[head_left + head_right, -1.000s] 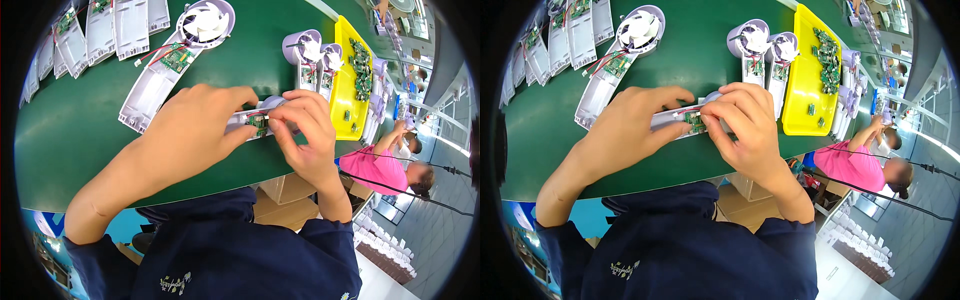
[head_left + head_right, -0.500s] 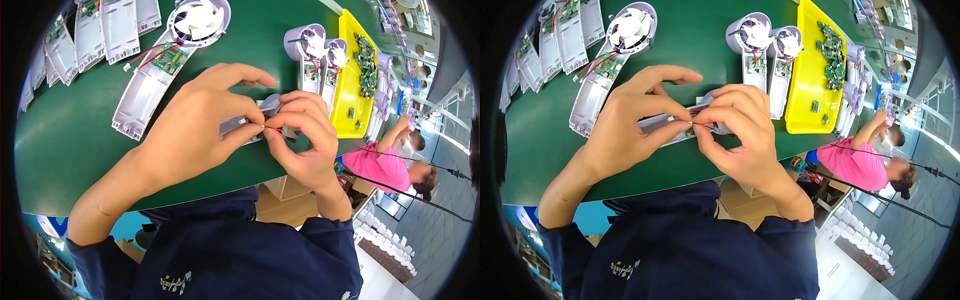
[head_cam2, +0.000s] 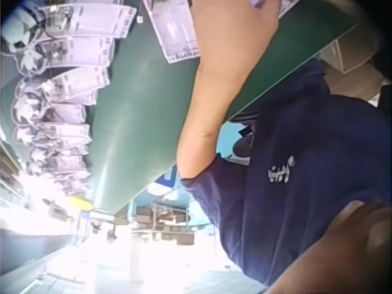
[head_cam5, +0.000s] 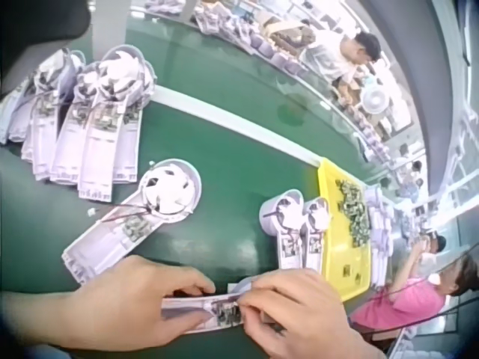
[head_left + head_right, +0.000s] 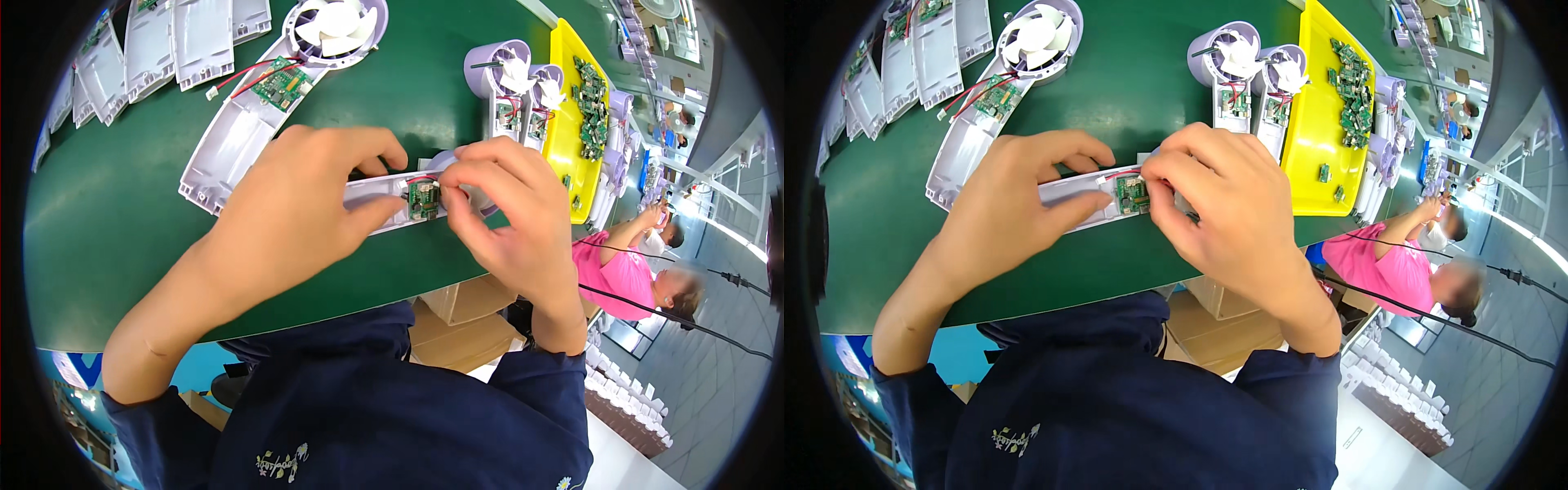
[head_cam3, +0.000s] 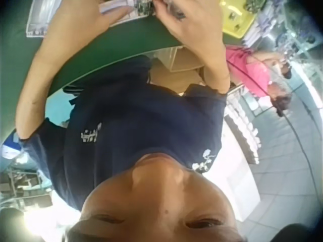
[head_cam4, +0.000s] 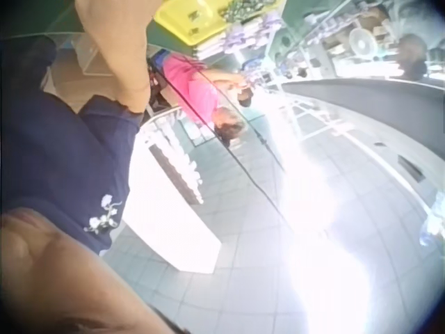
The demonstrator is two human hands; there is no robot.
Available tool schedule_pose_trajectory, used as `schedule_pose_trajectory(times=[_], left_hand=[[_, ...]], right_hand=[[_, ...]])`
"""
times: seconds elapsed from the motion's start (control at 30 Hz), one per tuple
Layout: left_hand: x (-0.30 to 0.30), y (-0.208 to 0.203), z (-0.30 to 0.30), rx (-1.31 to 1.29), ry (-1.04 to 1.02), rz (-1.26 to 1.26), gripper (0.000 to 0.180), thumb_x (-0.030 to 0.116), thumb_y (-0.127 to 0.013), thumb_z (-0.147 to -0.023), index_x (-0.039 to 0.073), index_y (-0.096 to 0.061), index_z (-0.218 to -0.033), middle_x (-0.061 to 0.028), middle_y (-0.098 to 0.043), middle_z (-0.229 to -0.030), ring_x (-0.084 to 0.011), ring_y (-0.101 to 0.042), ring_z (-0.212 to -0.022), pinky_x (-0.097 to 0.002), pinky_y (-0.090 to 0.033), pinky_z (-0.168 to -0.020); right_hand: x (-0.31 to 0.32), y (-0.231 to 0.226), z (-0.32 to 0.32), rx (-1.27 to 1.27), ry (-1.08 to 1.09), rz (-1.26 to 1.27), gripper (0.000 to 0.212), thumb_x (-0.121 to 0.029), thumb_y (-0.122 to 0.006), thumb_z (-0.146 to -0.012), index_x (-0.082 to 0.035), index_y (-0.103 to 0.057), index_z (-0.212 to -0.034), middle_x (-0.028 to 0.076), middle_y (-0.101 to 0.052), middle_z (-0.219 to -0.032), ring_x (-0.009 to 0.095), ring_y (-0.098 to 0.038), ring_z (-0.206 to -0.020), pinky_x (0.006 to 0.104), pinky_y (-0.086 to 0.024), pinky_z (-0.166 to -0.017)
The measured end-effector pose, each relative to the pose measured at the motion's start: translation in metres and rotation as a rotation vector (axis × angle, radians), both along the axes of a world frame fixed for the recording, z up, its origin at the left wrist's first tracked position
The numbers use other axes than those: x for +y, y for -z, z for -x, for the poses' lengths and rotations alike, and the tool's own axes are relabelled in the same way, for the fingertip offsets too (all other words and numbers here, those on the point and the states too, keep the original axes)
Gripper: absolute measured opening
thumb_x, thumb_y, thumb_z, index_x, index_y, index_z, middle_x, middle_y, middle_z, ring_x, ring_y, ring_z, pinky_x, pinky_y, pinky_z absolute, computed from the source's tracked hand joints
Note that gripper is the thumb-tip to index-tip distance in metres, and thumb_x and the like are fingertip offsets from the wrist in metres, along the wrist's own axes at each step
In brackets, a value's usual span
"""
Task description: Assembling internal components and wiring into plastic housings for handheld fans.
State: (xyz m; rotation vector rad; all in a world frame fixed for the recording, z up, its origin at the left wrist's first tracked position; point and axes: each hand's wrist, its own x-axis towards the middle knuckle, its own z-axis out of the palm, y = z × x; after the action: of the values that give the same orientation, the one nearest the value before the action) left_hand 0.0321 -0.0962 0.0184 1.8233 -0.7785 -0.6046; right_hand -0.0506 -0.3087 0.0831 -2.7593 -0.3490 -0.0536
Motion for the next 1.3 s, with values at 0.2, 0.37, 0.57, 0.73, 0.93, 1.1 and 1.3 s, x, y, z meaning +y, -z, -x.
schedule_pose_trajectory(times=[0.2, 0.37, 0.57, 0.73, 0.93, 1.1, 1.3], left_hand=[[-0.001, 0.005, 0.005, 0.052, -0.039, 0.0, 0.02, 0.011, -0.075, -0.091, -0.002, -0.075, -0.106, -0.0154, -0.078, -0.096, -0.0317, -0.075, -0.089, -0.0365, -0.058, -0.081], [-0.002, 0.006, 0.002, 0.014, -0.036, -0.028, 0.021, 0.013, -0.075, -0.091, -0.002, -0.077, -0.106, -0.0158, -0.079, -0.098, -0.0329, -0.075, -0.09, -0.036, -0.057, -0.082], [-0.002, 0.008, 0.001, 0.01, -0.033, -0.024, 0.021, 0.012, -0.075, -0.091, -0.001, -0.077, -0.107, -0.0169, -0.078, -0.1, -0.0343, -0.075, -0.091, -0.0369, -0.057, -0.083], [-0.002, 0.009, 0.003, 0.009, -0.035, -0.013, 0.021, 0.013, -0.074, -0.091, -0.001, -0.077, -0.107, -0.0179, -0.078, -0.099, -0.0361, -0.075, -0.09, -0.0381, -0.057, -0.083], [-0.001, 0.016, 0.005, -0.061, -0.07, 0.025, 0.021, 0.015, -0.075, -0.09, 0.0, -0.078, -0.106, -0.0188, -0.077, -0.097, -0.0385, -0.073, -0.089, -0.0405, -0.057, -0.081], [-0.002, 0.015, 0.006, -0.075, -0.08, 0.029, 0.021, 0.016, -0.075, -0.09, 0.002, -0.079, -0.105, -0.0185, -0.077, -0.096, -0.0387, -0.072, -0.089, -0.0413, -0.057, -0.081], [-0.003, 0.019, 0.012, -0.079, -0.13, 0.056, 0.018, 0.016, -0.076, -0.089, 0.006, -0.08, -0.104, -0.0152, -0.078, -0.095, -0.0379, -0.071, -0.086, -0.0427, -0.055, -0.079]], right_hand=[[0.004, -0.014, -0.01, 0.095, -0.074, 0.162, 0.016, 0.0, -0.079, -0.076, -0.007, -0.072, -0.089, 0.003, -0.069, -0.092, 0.024, -0.068, -0.075, 0.0344, -0.051, -0.066], [0.004, -0.016, -0.012, 0.1, -0.109, 0.202, 0.015, 0.0, -0.078, -0.076, -0.007, -0.071, -0.087, 0.003, -0.068, -0.09, 0.024, -0.068, -0.074, 0.035, -0.052, -0.064], [0.004, -0.015, -0.013, 0.085, -0.151, 0.191, 0.016, 0.001, -0.078, -0.076, -0.007, -0.071, -0.087, 0.003, -0.067, -0.089, 0.023, -0.068, -0.072, 0.0348, -0.053, -0.063], [0.005, -0.017, -0.015, 0.08, -0.175, 0.238, 0.016, 0.001, -0.078, -0.076, -0.007, -0.07, -0.087, 0.003, -0.066, -0.088, 0.023, -0.067, -0.07, 0.0339, -0.052, -0.06], [0.015, -0.026, -0.02, 0.19, -0.216, 0.412, 0.011, -0.003, -0.076, -0.083, -0.007, -0.07, -0.091, 0.003, -0.062, -0.089, 0.025, -0.066, -0.069, 0.0363, -0.051, -0.058], [0.019, -0.031, -0.027, 0.221, -0.236, 0.47, 0.008, -0.005, -0.074, -0.085, -0.006, -0.069, -0.091, 0.003, -0.062, -0.09, 0.026, -0.066, -0.07, 0.0372, -0.051, -0.058], [0.019, -0.03, -0.023, 0.224, -0.218, 0.442, 0.01, -0.004, -0.075, -0.083, -0.007, -0.068, -0.09, 0.003, -0.062, -0.088, 0.026, -0.065, -0.067, 0.0373, -0.05, -0.055]])
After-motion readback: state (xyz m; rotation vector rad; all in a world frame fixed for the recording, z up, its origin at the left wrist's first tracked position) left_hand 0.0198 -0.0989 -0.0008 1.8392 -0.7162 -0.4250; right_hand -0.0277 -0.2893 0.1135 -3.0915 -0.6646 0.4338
